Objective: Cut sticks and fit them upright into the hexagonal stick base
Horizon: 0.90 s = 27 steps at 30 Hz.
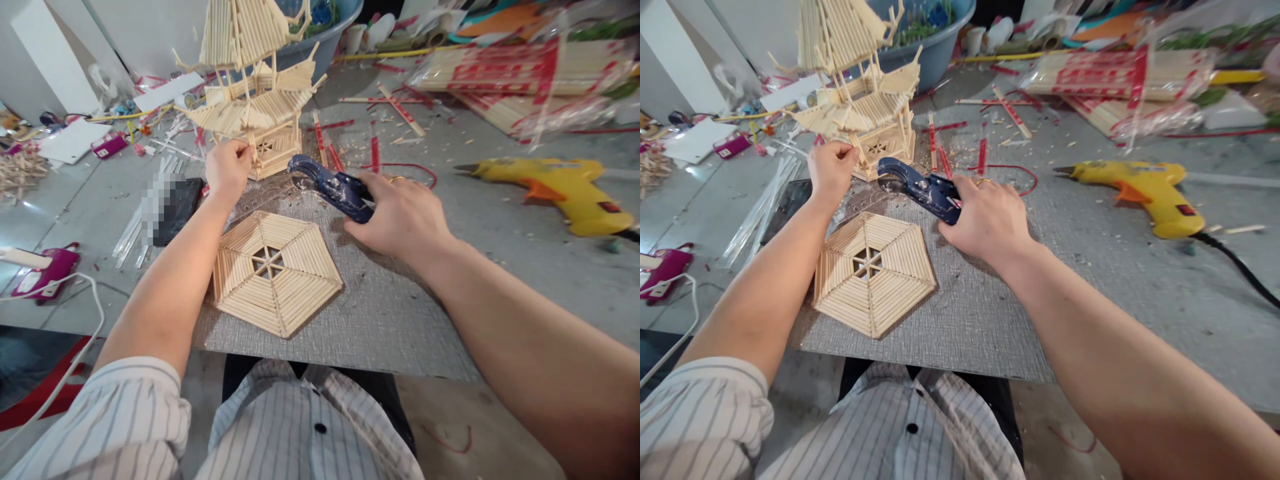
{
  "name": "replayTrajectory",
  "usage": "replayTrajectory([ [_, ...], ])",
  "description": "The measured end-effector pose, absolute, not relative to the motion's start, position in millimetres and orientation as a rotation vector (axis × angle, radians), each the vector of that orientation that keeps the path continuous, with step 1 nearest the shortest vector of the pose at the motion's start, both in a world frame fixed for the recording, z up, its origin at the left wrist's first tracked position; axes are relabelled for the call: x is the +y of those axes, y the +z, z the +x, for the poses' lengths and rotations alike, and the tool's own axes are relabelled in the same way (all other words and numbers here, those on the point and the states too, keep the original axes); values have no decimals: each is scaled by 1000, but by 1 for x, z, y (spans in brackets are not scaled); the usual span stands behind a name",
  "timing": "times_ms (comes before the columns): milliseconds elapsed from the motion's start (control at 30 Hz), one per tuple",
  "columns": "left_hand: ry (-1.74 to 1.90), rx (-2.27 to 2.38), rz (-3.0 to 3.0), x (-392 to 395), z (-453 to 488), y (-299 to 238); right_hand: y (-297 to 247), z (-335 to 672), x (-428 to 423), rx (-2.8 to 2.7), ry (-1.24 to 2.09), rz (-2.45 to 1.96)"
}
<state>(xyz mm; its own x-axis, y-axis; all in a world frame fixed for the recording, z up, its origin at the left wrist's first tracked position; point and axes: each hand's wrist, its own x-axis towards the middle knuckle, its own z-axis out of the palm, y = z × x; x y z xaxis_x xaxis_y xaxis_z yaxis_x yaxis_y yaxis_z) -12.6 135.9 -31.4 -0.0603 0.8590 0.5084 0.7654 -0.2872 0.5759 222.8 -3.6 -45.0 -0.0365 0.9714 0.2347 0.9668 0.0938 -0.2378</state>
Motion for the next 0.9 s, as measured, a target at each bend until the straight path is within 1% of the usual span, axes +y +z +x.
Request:
replayTrajectory([
  [267, 1320, 1778, 2106, 141, -16, -35, -42, 222, -7, -2056, 23, -1915],
  [633, 1141, 1942, 2181, 129, -9, -27, -45, 220, -3, -2055, -3, -1897],
  [900, 1192, 1912, 2208, 128, -9, -30, -44, 220, -4, -2048, -1, -1906],
])
